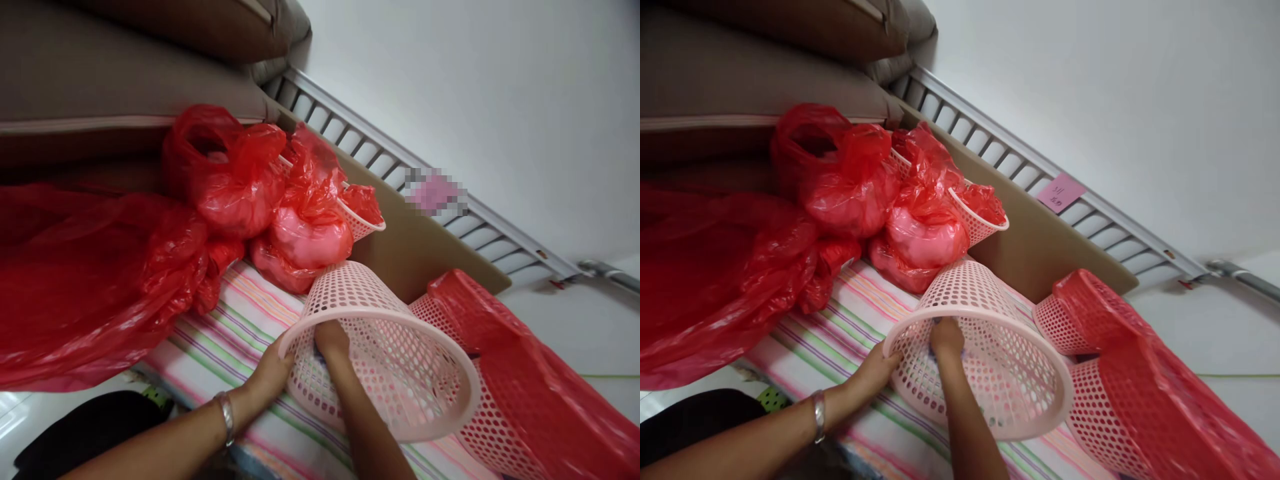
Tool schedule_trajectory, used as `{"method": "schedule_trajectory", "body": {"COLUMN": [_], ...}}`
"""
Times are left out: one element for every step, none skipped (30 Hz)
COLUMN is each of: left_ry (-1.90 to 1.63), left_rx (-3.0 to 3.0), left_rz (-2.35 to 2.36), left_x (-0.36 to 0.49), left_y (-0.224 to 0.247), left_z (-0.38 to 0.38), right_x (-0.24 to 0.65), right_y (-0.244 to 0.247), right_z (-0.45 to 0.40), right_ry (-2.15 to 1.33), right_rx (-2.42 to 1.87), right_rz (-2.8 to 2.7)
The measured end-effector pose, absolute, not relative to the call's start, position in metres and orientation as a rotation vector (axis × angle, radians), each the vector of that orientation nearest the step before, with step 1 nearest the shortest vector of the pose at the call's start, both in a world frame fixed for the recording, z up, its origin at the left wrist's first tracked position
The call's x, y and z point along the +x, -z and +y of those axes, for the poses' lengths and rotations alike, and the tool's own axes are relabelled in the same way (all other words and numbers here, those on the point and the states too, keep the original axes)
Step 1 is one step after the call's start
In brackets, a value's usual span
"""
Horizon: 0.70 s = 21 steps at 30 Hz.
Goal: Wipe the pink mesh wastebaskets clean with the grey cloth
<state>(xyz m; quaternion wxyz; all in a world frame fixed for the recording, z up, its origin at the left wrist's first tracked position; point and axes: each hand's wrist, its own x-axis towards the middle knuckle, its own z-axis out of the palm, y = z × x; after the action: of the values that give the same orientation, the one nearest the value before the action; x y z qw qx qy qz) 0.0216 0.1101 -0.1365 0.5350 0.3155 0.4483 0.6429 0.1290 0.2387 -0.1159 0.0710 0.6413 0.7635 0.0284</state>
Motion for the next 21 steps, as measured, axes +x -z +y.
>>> {"method": "schedule_trajectory", "body": {"left_ry": [-1.544,-1.556,-1.564,-1.565,-1.562,-1.555,-1.547,-1.538,-1.531,-1.528,-1.529,-1.532,-1.533,-1.533,-1.528,-1.522,-1.518,-1.517,-1.516,-1.516,-1.513], "left_rx": [0.734,0.712,0.687,0.662,0.634,0.607,0.584,0.567,0.551,0.540,0.533,0.532,0.531,0.534,0.545,0.565,0.589,0.615,0.640,0.654,0.655], "left_rz": [1.058,1.049,1.044,1.044,1.050,1.060,1.073,1.087,1.101,1.113,1.121,1.122,1.122,1.119,1.114,1.109,1.105,1.099,1.092,1.089,1.089], "left_x": [0.022,0.022,0.022,0.022,0.021,0.021,0.020,0.020,0.020,0.019,0.019,0.019,0.019,0.019,0.019,0.019,0.019,0.019,0.019,0.019,0.019], "left_y": [0.137,0.138,0.138,0.139,0.140,0.140,0.141,0.142,0.143,0.143,0.144,0.145,0.145,0.146,0.146,0.146,0.146,0.146,0.145,0.145,0.144], "left_z": [0.110,0.110,0.109,0.109,0.108,0.107,0.107,0.106,0.105,0.104,0.104,0.104,0.104,0.104,0.105,0.105,0.106,0.106,0.107,0.107,0.108], "right_x": [0.127,0.126,0.126,0.126,0.127,0.128,0.130,0.132,0.134,0.137,0.139,0.141,0.142,0.143,0.143,0.141,0.139,0.137,0.134,0.130,0.126], "right_y": [0.116,0.117,0.119,0.120,0.121,0.123,0.123,0.124,0.124,0.124,0.123,0.122,0.121,0.120,0.118,0.117,0.116,0.116,0.116,0.117,0.118], "right_z": [0.226,0.211,0.195,0.179,0.162,0.146,0.131,0.117,0.106,0.098,0.094,0.093,0.095,0.101,0.111,0.123,0.137,0.153,0.169,0.186,0.202], "right_ry": [-0.081,-0.076,-0.071,-0.074,-0.069,-0.065,-0.058,-0.046,-0.033,-0.014,0.006,0.026,0.046,0.064,0.073,0.066,0.046,0.020,-0.013,-0.043,-0.067], "right_rx": [1.952,1.970,1.976,1.968,1.950,1.929,1.905,1.883,1.864,1.844,1.824,1.804,1.793,1.791,1.802,1.827,1.866,1.911,1.953,1.988,2.009], "right_rz": [2.284,2.280,2.291,2.315,2.335,2.353,2.371,2.386,2.398,2.410,2.420,2.426,2.423,2.416,2.409,2.400,2.384,2.363,2.336,2.299,2.263]}}
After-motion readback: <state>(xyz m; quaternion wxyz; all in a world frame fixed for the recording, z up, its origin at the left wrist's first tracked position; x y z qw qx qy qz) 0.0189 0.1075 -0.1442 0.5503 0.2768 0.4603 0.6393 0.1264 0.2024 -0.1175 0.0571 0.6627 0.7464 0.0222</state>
